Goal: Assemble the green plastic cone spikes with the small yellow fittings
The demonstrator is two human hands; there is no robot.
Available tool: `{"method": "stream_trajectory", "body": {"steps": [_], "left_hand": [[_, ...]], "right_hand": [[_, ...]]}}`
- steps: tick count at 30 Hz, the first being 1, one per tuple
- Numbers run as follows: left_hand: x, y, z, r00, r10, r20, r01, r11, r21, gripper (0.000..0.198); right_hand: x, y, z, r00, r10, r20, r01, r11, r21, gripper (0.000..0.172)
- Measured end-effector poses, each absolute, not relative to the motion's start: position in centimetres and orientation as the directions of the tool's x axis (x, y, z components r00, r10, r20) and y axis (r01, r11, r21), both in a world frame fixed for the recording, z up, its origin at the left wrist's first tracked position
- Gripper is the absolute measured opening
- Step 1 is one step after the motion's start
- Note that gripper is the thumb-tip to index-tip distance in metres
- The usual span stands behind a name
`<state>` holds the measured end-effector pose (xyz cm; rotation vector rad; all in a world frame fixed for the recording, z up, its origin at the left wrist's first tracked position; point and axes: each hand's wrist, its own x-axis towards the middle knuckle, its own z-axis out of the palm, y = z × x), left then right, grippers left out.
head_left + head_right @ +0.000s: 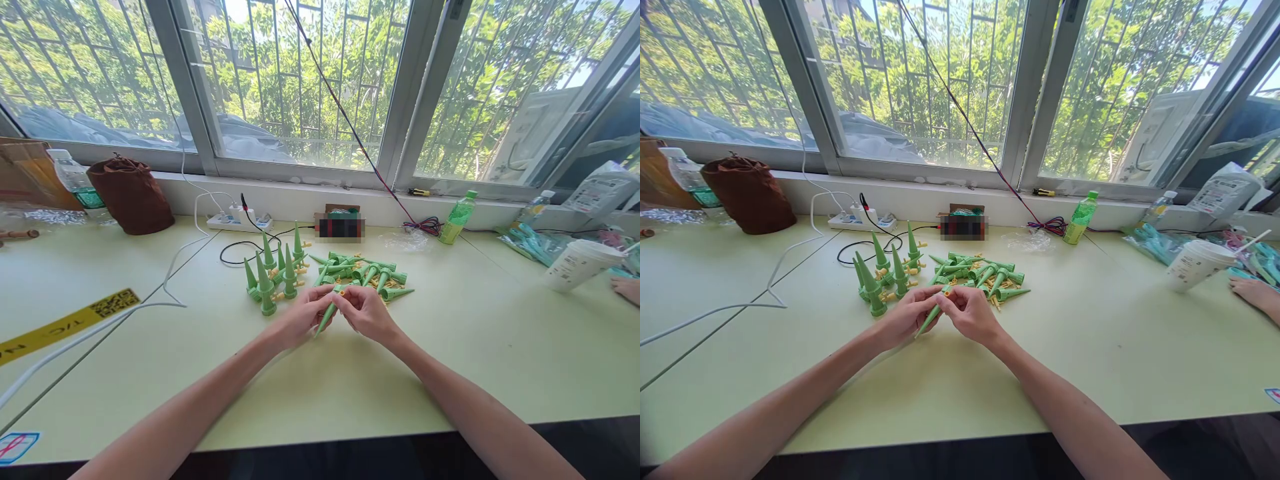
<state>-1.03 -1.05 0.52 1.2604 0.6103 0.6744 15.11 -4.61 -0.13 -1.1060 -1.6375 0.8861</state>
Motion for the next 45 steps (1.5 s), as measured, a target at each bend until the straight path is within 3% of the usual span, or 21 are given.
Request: {"method": "stream_trajectory", "body": {"steps": [24, 29, 32, 38, 45], "left_hand": [[-1.2, -0.8, -0.3, 0.643, 0.765, -0.035, -0.067, 0.101, 0.993, 0.053], [-1.0, -1.0, -0.1, 0.593, 0.805, 0.000, 0.003, -0.002, 1.000, 0.050], [-1.0, -0.9, -0.3, 0.522, 0.850, 0.069, 0.111, -0.147, 0.983, 0.045], [-1.1, -0.5, -1.3, 0.448, 0.844, 0.294, 0.357, -0.470, 0.807, 0.031], [-1.4, -0.3, -1.6, 0.505, 0.818, 0.275, 0.491, -0.534, 0.688, 0.027]], "right_hand": [[15.2, -4.5, -0.3, -0.154, 0.929, 0.337, 0.273, 0.367, -0.889, 0.050], [15.5, -4.0, -0.6, -0.117, 0.921, 0.371, 0.331, 0.388, -0.860, 0.048], [16.2, -3.4, -0.7, 0.016, 0.913, 0.408, 0.403, 0.368, -0.838, 0.045], [18.0, -2.3, -0.2, 0.203, 0.818, 0.539, 0.536, 0.368, -0.760, 0.034], [18.1, -2.0, -0.8, 0.065, 0.829, 0.555, 0.648, 0.388, -0.656, 0.018]]}}
